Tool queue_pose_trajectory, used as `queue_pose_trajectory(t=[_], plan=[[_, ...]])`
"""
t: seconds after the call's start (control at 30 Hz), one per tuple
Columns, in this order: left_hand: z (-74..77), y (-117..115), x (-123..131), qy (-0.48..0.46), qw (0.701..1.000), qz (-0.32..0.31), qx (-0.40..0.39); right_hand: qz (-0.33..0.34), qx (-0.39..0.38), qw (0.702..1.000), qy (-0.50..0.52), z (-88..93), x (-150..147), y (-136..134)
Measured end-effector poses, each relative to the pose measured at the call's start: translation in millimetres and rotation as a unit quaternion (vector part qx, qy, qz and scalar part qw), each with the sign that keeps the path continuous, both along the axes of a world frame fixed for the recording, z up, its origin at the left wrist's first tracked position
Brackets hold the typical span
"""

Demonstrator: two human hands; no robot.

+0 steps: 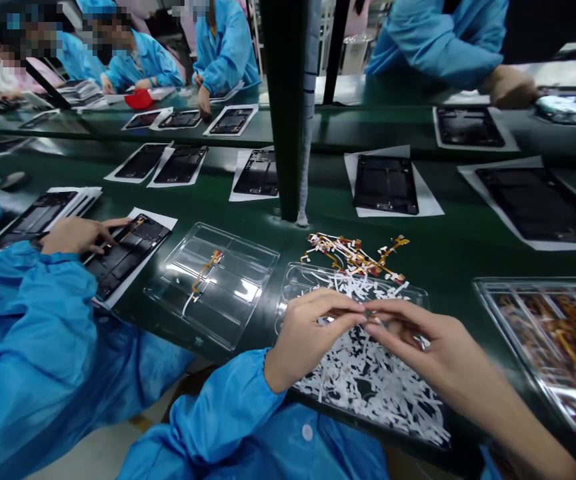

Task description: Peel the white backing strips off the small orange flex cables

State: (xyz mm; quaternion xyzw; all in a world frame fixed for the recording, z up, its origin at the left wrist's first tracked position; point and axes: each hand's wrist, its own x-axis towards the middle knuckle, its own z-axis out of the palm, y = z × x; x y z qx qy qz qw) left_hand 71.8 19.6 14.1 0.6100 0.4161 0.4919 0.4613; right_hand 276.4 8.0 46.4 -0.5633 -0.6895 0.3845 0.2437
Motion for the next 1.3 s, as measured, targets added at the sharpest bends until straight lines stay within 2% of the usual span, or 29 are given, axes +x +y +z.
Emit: queue_pose_trajectory(t=[0.1,0.2,0.3,0.4,0.53,0.63,0.73,0.9,1.13,1.3], plan=[[1.6,2.1,-2.9,0.028,0.999,-0.025,0.031,0.000,0.113,0.993,-0.031,-0.7,-3.8,-11.6],[6.2,6.5,-5.4,0.045,0.997,-0.041,0.044,0.003,0.152,0.988,-0.031,-0.7,-4.6,-15.6],[8.2,7.1,-5.8,0.067,0.994,-0.044,0.079,-0.008,0.138,0.990,-0.018,-0.7,-3.8,-14.6],[4.6,2.4,-4.3,0.048,0.994,-0.037,0.087,-0.030,0.107,0.994,-0.001,-1.1,-4.8,-14.1],[-1.6,-7.0,-1.4,0.068,0.984,0.064,0.154,-0.096,0.065,0.991,0.063,-2.3,-10.5,-16.7],[-2.5,-11.6,1.1,0.101,0.968,0.087,0.212,-0.096,0.029,0.987,0.123,-3.7,-14.7,-18.4],[-2.2,-12.7,3.8,0.110,0.969,0.091,0.203,-0.071,0.001,0.986,0.151,-5.8,-17.5,-18.6],[-1.9,-12.0,4.3,0.111,0.974,0.101,0.170,-0.073,-0.004,0.984,0.162,-9.8,-18.7,-19.4],[0.4,-13.0,2.6,0.134,0.977,0.082,0.144,-0.057,0.012,0.992,0.114,-11.1,-21.0,-19.4],[-6.2,-13.3,5.3,0.181,0.969,0.079,0.147,-0.058,0.040,0.994,0.081,-12.1,-22.4,-22.5]])
